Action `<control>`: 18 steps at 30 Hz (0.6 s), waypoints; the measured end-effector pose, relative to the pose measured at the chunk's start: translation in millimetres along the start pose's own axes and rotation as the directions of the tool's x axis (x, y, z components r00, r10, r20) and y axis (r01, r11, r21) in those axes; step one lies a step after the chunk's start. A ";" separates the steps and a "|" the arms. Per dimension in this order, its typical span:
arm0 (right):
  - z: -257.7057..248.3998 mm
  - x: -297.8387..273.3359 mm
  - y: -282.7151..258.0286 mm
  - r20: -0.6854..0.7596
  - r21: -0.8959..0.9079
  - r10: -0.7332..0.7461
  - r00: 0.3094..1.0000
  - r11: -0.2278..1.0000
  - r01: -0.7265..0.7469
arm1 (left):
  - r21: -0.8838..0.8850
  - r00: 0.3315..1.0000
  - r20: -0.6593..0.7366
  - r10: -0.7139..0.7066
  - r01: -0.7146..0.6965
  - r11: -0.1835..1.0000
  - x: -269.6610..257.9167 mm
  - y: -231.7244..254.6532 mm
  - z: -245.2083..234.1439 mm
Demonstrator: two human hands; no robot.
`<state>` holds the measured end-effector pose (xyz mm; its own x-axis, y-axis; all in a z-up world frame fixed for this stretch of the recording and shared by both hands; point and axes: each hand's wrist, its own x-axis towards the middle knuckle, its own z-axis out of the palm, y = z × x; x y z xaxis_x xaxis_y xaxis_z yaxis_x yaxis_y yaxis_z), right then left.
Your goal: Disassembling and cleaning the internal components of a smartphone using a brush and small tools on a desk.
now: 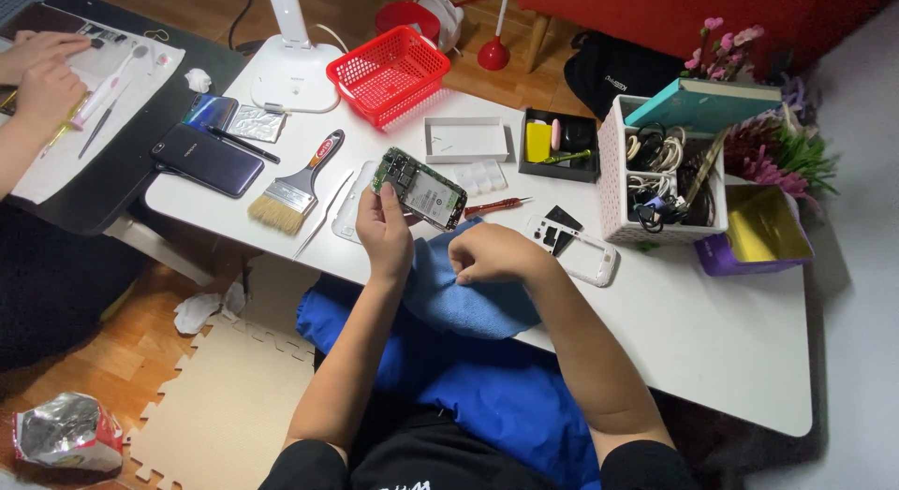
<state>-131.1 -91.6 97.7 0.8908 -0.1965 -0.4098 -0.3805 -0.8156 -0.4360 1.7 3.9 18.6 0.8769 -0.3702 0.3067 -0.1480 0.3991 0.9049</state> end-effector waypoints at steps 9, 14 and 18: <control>-7.1 4.8 24.3 -0.044 0.150 -0.002 0.999 0.989 0.008 | -0.050 1.000 0.003 -0.017 0.017 0.999 8.8 -31.5 -13.4; -7.3 3.1 36.2 -0.065 0.235 0.059 0.996 0.971 -0.042 | -0.097 0.997 0.024 -0.073 0.075 0.992 -10.4 21.5 1.4; -11.7 -1.9 44.3 -0.088 0.424 0.117 0.989 0.903 -0.069 | -0.122 0.993 -0.021 -0.116 0.112 0.986 -10.8 8.7 -2.9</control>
<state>-146.8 -133.8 88.5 0.8587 -0.3370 -0.3861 -0.5103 -0.4925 -0.7050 -7.7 13.8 22.3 0.8974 -0.3964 0.1938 0.0084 0.4545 0.8907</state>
